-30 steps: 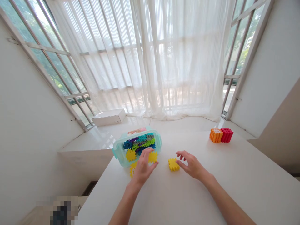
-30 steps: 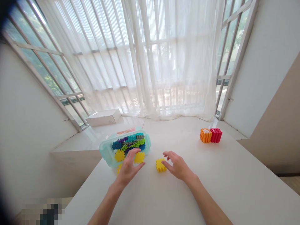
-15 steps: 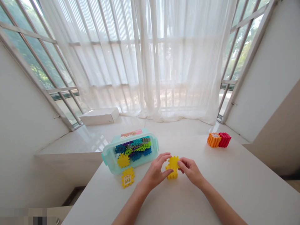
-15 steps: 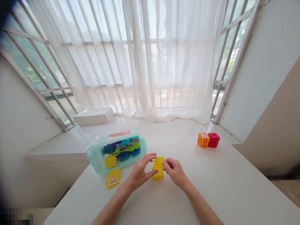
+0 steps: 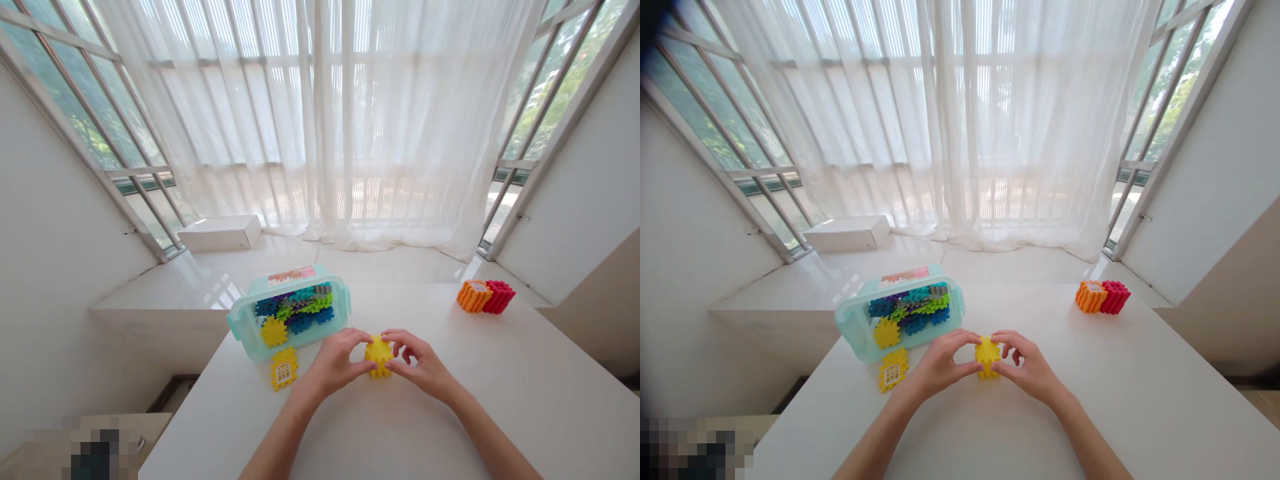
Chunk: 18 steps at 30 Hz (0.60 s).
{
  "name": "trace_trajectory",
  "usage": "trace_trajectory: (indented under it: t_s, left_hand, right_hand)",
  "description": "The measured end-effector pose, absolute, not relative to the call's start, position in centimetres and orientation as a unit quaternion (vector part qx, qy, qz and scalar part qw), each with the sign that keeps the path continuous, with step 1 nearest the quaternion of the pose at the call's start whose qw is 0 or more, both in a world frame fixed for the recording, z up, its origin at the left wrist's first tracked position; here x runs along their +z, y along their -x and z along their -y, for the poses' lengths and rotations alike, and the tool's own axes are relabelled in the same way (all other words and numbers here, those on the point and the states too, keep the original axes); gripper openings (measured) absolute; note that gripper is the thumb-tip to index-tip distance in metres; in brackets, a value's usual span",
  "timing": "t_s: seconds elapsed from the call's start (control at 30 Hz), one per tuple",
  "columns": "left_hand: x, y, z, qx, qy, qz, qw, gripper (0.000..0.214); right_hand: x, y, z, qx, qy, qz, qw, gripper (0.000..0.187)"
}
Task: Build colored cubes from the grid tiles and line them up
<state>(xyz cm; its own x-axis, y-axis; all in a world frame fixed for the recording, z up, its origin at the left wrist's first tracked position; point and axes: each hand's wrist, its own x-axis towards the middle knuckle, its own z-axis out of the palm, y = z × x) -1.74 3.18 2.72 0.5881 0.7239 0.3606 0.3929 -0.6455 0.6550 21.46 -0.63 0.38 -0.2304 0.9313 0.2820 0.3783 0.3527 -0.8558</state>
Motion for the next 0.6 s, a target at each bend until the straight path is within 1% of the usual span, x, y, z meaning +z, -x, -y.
trace_trajectory:
  t_s: [0.07,0.43,0.6]
  left_hand:
    - [2.7,1.5,-3.0,0.304,-0.855,-0.333,0.256,0.035]
    - [2.4,1.7,-2.7,0.23,-0.878,-0.349,0.234,0.05]
    - [1.7,1.7,-2.9,0.215,-0.878,-0.357,0.238,0.05]
  right_hand:
    - [0.5,-21.6,0.6,0.322,0.461,0.718,0.41,0.03]
    - [0.4,-21.9,0.7,0.3,0.474,0.749,0.353,0.034]
    - [-0.2,-21.9,0.6,0.308,0.477,0.751,0.338,0.035]
